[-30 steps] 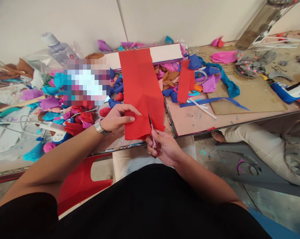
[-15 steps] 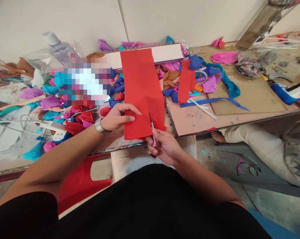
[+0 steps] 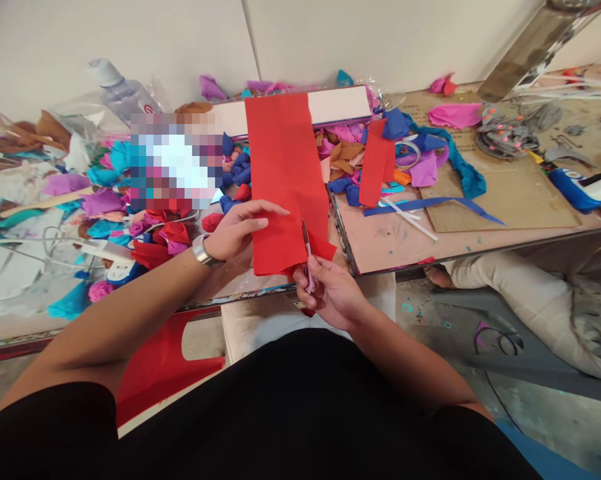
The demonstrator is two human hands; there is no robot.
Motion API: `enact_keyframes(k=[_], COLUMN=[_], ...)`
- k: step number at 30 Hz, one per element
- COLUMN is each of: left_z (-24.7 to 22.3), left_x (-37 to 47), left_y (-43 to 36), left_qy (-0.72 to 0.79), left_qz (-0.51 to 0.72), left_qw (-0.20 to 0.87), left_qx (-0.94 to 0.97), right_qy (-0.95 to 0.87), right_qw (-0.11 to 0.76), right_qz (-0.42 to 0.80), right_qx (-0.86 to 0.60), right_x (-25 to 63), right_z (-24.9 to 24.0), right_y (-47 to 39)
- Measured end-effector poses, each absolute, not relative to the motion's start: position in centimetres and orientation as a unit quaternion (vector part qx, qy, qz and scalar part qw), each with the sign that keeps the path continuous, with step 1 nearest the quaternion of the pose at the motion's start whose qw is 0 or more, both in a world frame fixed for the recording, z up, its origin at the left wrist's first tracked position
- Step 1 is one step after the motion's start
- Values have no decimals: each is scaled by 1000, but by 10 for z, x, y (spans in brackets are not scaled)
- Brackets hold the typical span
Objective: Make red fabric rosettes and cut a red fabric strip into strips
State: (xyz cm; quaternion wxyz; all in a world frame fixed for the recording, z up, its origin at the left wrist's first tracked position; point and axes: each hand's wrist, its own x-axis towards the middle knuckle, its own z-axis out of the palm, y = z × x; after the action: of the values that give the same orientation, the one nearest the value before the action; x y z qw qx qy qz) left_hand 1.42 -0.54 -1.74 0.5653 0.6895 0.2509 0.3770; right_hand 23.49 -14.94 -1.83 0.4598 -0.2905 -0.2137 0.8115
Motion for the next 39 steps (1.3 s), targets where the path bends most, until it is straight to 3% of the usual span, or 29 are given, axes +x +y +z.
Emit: enact_keyframes(k=[6,39], left_z=[-17,-22], left_x=[16,12], left_y=[-4,-5], left_qy=[324,274], left_qz=[376,395], left_qw=[509,552], left_qx=[704,682], right_qy=[-217,-213], right_qw=[458,452], right_qz=[811,810], right_qx=[-293,-306], right_x=[234,223], right_z=[-19,-27], right_y=[-149,-155])
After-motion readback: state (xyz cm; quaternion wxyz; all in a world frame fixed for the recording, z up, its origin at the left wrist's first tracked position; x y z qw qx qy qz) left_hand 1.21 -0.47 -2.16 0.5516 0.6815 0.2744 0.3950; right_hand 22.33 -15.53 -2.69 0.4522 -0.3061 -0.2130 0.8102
